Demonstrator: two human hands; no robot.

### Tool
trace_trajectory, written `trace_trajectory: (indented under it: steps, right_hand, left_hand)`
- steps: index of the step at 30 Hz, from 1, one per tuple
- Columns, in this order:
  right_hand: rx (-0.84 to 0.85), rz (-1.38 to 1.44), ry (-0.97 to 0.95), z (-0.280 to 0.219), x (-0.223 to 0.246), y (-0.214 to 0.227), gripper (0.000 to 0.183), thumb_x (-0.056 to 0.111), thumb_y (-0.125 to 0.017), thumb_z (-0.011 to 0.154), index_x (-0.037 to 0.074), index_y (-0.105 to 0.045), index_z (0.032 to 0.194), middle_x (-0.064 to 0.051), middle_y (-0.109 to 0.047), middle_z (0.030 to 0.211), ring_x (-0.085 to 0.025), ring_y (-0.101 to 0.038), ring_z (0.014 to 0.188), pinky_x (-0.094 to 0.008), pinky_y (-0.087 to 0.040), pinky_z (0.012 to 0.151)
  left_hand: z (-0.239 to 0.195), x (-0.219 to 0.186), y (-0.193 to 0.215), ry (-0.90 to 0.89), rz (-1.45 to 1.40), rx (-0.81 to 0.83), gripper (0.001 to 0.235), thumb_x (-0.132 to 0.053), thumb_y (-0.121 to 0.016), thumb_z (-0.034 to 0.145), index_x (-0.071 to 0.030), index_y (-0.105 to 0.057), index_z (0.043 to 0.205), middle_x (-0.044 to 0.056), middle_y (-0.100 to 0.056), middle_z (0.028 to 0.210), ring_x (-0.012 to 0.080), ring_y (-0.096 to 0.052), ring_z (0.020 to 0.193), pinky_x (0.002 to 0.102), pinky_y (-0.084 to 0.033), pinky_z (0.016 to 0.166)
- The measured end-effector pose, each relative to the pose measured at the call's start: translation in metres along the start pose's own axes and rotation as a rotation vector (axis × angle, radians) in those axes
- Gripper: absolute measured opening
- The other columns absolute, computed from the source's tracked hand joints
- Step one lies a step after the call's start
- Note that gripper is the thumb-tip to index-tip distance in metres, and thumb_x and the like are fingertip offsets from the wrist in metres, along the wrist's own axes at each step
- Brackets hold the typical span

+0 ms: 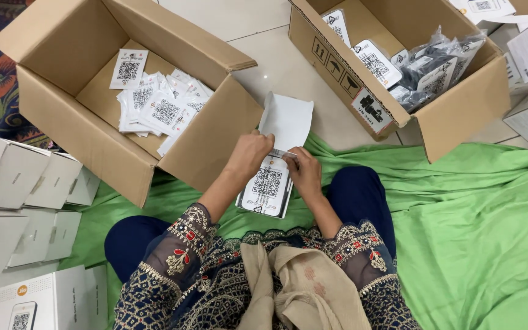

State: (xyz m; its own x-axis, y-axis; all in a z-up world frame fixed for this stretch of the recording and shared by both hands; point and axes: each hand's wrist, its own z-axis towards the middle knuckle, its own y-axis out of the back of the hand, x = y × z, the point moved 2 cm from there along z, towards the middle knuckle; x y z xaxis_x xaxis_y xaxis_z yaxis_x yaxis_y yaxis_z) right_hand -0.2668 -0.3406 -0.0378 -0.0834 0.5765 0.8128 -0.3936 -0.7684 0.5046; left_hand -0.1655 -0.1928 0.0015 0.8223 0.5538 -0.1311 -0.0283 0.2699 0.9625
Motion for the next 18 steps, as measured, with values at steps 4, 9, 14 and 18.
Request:
trace_trajectory:
  steps: [4,9,14,18]
  right_hand:
    - [-0.013,-0.129,0.042,0.001,0.011,0.005,0.009,0.012,-0.074,0.092,0.005,-0.07,0.096,-0.01,-0.068,0.086,-0.027,-0.067,0.064,-0.039,-0.05,0.058]
    - [-0.059,-0.239,0.057,0.0,0.019,0.012,0.009,0.012,-0.075,0.088,0.006,-0.068,0.088,-0.009,-0.067,0.084,-0.029,-0.067,0.072,-0.043,-0.051,0.064]
    - [-0.116,-0.295,0.156,-0.001,0.018,0.011,0.013,0.01,-0.076,0.089,0.005,-0.065,0.087,-0.009,-0.065,0.085,-0.031,-0.066,0.078,-0.044,-0.05,0.066]
    - [-0.034,-0.268,0.1,0.0,0.01,0.008,0.01,0.004,-0.075,0.083,0.007,-0.068,0.09,-0.007,-0.068,0.086,-0.028,-0.069,0.08,-0.041,-0.052,0.068]
  left_hand:
    - [-0.001,0.001,-0.008,0.024,-0.012,-0.004,0.004,-0.002,-0.062,0.081,-0.001,-0.06,0.085,0.017,-0.07,0.078,0.0353,-0.069,0.086,0.044,-0.056,0.072]
    - [-0.002,0.006,-0.013,0.052,-0.031,-0.01,0.012,0.002,-0.061,0.077,-0.001,-0.06,0.088,0.016,-0.071,0.084,0.0357,-0.068,0.089,0.045,-0.056,0.073]
    - [-0.002,0.012,0.0,0.021,-0.129,-0.03,0.01,0.0,-0.063,0.08,-0.002,-0.06,0.089,0.017,-0.068,0.08,0.0388,-0.067,0.089,0.048,-0.054,0.072]
    - [-0.014,0.016,-0.018,0.02,-0.147,0.016,0.016,0.001,-0.061,0.079,-0.002,-0.061,0.094,0.017,-0.068,0.079,0.0382,-0.066,0.086,0.048,-0.054,0.071]
